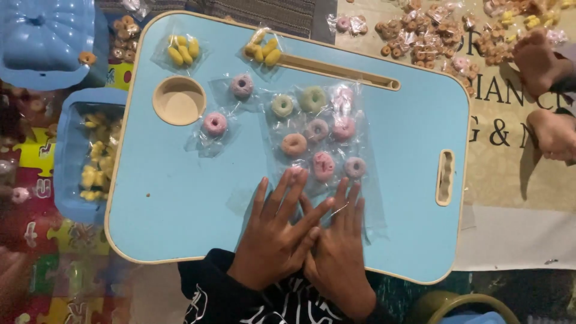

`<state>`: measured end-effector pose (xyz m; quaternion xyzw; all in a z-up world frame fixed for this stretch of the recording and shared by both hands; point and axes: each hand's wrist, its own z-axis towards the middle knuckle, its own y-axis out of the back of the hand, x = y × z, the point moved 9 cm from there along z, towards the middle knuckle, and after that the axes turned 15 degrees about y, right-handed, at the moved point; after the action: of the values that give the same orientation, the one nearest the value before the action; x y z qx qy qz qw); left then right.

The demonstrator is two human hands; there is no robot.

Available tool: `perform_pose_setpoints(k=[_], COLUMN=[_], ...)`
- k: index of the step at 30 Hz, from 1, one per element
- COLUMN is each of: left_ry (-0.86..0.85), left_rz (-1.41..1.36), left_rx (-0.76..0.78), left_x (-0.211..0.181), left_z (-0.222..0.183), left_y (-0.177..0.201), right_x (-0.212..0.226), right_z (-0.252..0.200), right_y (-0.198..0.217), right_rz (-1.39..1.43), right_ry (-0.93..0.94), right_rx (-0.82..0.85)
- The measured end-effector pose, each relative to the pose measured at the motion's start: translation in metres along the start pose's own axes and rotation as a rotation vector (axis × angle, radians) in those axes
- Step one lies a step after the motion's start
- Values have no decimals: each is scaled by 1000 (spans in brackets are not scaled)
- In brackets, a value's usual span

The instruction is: Packaging small colorful donut-shaped items into individual plastic bags on a tray.

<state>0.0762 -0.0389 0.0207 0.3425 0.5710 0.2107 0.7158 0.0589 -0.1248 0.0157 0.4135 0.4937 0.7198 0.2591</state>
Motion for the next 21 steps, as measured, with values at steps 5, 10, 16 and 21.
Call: perform_pose_setpoints(k=[5,10,16,21], left_ry=[-37,-3,-45,-155], left_rz=[25,-22,-32,176], left_rx=[17,43,-88,-21], left_x=[-5,-3,-4,17], left_z=[-1,1,-11,-41], left_y=[0,4,20,18], right_x=[-3,-1,5,-62], right_z=[5,-9,-72,-95], right_y=[-13,-1,8,66], right_rz=[-114,-96,254,228], right_ry=[31,-3,201,-14], right_rx=[21,43,68,-300])
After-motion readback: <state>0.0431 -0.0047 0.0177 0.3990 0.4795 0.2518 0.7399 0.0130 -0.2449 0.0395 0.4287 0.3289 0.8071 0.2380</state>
